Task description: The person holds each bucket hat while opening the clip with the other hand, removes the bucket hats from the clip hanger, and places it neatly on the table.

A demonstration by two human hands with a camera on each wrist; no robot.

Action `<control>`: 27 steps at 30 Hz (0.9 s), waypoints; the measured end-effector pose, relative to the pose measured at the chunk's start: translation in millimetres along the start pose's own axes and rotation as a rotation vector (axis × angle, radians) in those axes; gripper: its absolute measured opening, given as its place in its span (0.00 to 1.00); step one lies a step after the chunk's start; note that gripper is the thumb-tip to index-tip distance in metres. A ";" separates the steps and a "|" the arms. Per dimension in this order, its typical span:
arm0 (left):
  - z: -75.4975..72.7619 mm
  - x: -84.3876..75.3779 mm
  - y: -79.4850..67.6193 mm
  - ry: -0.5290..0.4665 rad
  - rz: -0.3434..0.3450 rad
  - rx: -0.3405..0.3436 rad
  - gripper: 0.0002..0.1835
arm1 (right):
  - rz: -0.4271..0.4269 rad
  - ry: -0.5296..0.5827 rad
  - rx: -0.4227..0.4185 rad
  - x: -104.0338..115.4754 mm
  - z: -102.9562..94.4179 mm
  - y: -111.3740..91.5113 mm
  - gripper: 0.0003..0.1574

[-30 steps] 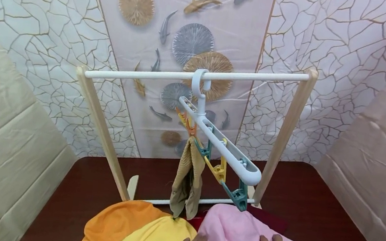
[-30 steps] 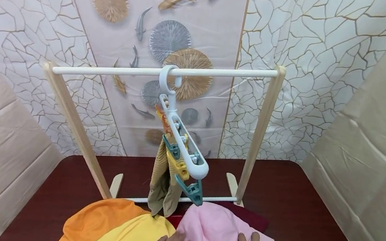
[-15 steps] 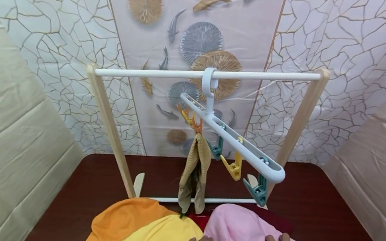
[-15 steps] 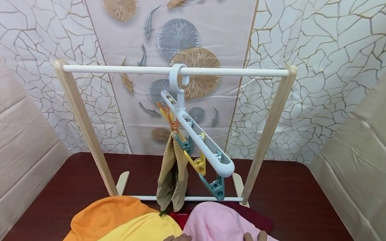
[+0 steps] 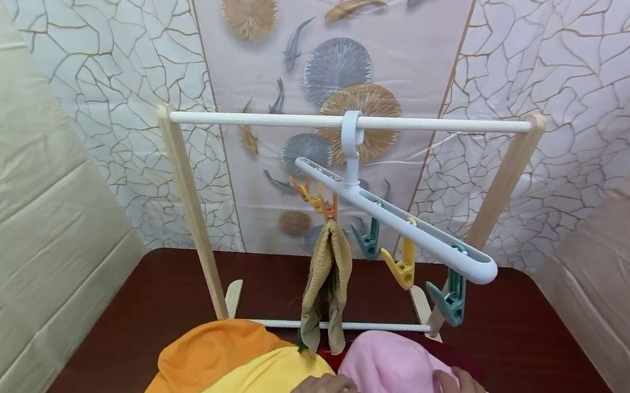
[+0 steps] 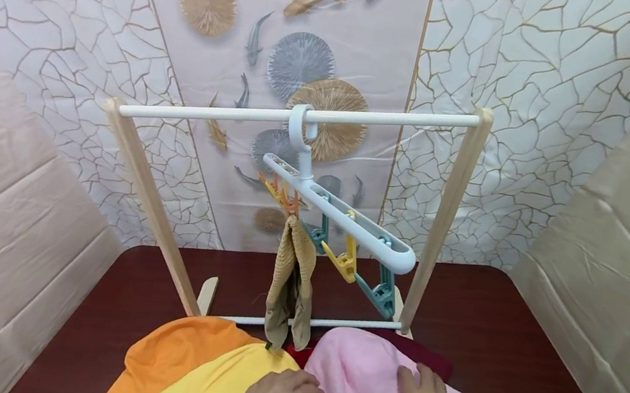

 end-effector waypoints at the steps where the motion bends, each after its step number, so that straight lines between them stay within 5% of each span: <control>1: -9.8 4.5 3.2 -0.069 -0.033 -0.012 0.05 | -0.030 0.008 -0.063 8.1 -6.6 -0.7 0.39; 7: -58.7 35.7 23.0 -0.273 -0.183 -0.424 0.10 | -0.212 0.172 -0.395 64.7 -51.3 -4.0 0.31; 9: -66.4 50.1 32.0 -0.316 -0.267 -0.482 0.16 | -0.279 0.241 -0.458 82.6 -62.1 1.3 0.31; 15: -59.9 89.2 64.9 -0.461 -0.536 -0.394 0.33 | -0.369 0.489 -0.486 120.7 -79.8 33.4 0.33; 21: -44.4 103.9 87.1 -0.609 -0.605 -0.385 0.41 | -0.364 0.813 -0.424 138.4 -89.0 66.7 0.29; 23: -39.8 105.5 91.7 -0.622 -0.614 -0.400 0.43 | -0.389 0.951 -0.513 137.8 -95.0 68.1 0.25; 27: -32.3 107.1 99.6 -0.633 -0.623 -0.408 0.43 | -0.568 1.281 -0.858 130.2 -116.9 48.3 0.22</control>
Point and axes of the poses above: each hand's wrist, its own y-axis towards the middle knuckle, its own z-axis out of the palm, x = y × z, the point moved 4 cm from there along y, towards the middle knuckle, and after that the axes turned 2 degrees about z, right-handed, at the moved point
